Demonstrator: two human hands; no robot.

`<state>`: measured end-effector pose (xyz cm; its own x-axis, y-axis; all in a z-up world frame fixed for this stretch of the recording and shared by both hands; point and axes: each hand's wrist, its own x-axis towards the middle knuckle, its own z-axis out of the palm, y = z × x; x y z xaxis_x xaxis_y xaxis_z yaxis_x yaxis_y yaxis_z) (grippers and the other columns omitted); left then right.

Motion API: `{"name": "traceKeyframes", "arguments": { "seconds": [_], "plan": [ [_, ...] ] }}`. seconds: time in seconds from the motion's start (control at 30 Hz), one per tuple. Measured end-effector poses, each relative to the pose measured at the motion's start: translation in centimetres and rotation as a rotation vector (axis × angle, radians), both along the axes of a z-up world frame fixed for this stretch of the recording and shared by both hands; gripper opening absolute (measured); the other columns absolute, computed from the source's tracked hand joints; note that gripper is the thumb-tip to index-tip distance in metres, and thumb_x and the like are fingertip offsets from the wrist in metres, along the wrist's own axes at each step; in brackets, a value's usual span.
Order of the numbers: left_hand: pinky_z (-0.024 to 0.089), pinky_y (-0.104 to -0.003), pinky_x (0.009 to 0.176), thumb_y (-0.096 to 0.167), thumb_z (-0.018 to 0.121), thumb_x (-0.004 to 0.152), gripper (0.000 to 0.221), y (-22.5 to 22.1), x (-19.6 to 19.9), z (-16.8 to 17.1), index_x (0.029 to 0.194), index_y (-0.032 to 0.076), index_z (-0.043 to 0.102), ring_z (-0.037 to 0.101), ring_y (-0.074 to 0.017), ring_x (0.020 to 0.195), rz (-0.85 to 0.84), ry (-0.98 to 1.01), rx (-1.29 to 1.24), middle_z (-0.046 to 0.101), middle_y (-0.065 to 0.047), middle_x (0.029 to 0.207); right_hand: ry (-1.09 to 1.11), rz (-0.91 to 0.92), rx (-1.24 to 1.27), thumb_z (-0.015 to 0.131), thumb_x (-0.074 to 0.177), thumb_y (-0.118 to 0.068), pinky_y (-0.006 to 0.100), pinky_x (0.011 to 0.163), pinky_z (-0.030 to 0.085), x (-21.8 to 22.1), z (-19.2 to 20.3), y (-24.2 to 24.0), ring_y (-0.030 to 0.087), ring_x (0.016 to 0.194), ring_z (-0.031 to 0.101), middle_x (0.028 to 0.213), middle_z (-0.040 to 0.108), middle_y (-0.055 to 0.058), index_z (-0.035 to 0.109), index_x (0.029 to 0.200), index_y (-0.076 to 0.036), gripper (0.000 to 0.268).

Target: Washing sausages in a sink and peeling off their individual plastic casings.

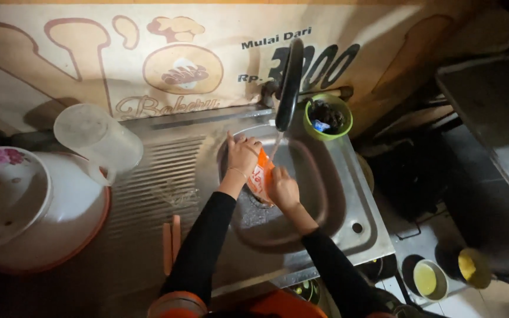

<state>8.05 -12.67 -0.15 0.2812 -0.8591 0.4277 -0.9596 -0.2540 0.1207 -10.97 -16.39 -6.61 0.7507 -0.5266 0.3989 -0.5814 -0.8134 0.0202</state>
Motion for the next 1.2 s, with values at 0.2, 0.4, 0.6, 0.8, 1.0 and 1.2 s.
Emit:
{"name": "traceKeyframes", "arguments": {
  "seconds": [0.2, 0.4, 0.6, 0.8, 1.0, 1.2],
  "plan": [
    [0.021, -0.063, 0.106, 0.030, 0.046, 0.097, 0.024, 0.9, 1.9, -0.5, 0.078, 0.030, 0.061, 0.052, -0.0200, 0.100, 0.102, -0.052, -0.041, 0.058, 0.009, 0.086, 0.283, -0.061, 0.126, 0.057, 0.082, -0.022, 0.046, 0.051, 0.056, 2.1, 0.9, 0.2, 0.032, 0.064, 0.073, 0.081, 0.068, 0.009, 0.064, 0.102, -0.013, 0.023],
    [0.003, -0.071, 0.115, 0.043, 0.054, 0.089, 0.017, 1.0, 8.3, -4.1, 0.082, 0.029, 0.059, 0.049, -0.0230, 0.103, -0.006, -0.090, -0.040, 0.057, 0.007, 0.087, 0.445, -0.072, 0.085, 0.049, 0.092, -0.023, 0.045, 0.086, 0.037, 6.4, 3.5, -0.3, 0.025, 0.093, 0.059, 0.094, 0.069, 0.007, 0.070, 0.102, -0.016, 0.025],
    [0.010, -0.072, 0.115, 0.051, 0.070, 0.076, 0.030, 2.9, 6.8, -4.4, 0.094, 0.027, 0.069, 0.048, -0.0233, 0.111, -0.244, -0.129, -0.009, 0.064, 0.002, 0.106, 0.630, -0.145, 0.348, 0.040, 0.100, -0.045, 0.070, 0.116, 0.000, 7.4, 5.5, 2.2, 0.030, 0.129, 0.051, 0.132, 0.060, 0.020, 0.060, 0.129, -0.008, 0.051],
    [0.020, -0.075, 0.110, 0.036, 0.076, 0.077, 0.045, 6.2, 0.3, 0.7, 0.118, 0.029, 0.061, 0.047, -0.0225, 0.118, -0.046, 0.033, 0.106, 0.057, 0.003, 0.115, 0.448, -0.180, 0.239, 0.036, 0.095, -0.037, 0.051, 0.094, 0.033, 6.0, -2.2, 0.4, 0.031, 0.109, 0.057, 0.111, 0.067, 0.016, 0.070, 0.107, -0.006, 0.047],
    [0.026, -0.070, 0.110, 0.030, 0.081, 0.074, 0.064, 9.7, -1.1, 4.2, 0.132, 0.024, 0.054, 0.038, -0.0269, 0.133, -0.074, 0.110, 0.119, 0.046, -0.002, 0.136, 0.543, -0.243, 0.296, 0.038, 0.091, -0.057, 0.047, 0.102, 0.028, 5.3, -0.6, 1.2, 0.029, 0.117, 0.055, 0.107, 0.072, 0.008, 0.072, 0.103, -0.016, 0.054],
    [0.047, -0.049, 0.089, 0.030, 0.077, 0.074, 0.059, 11.0, -1.4, 4.2, 0.129, 0.019, 0.057, 0.048, -0.0325, 0.121, -0.127, 0.077, -0.029, 0.052, -0.008, 0.124, 0.466, -0.287, 0.315, 0.043, 0.093, -0.052, 0.057, 0.105, 0.030, 4.4, -1.3, 1.2, 0.032, 0.103, 0.067, 0.100, 0.074, 0.015, 0.076, 0.099, -0.013, 0.052]
  ]
}}
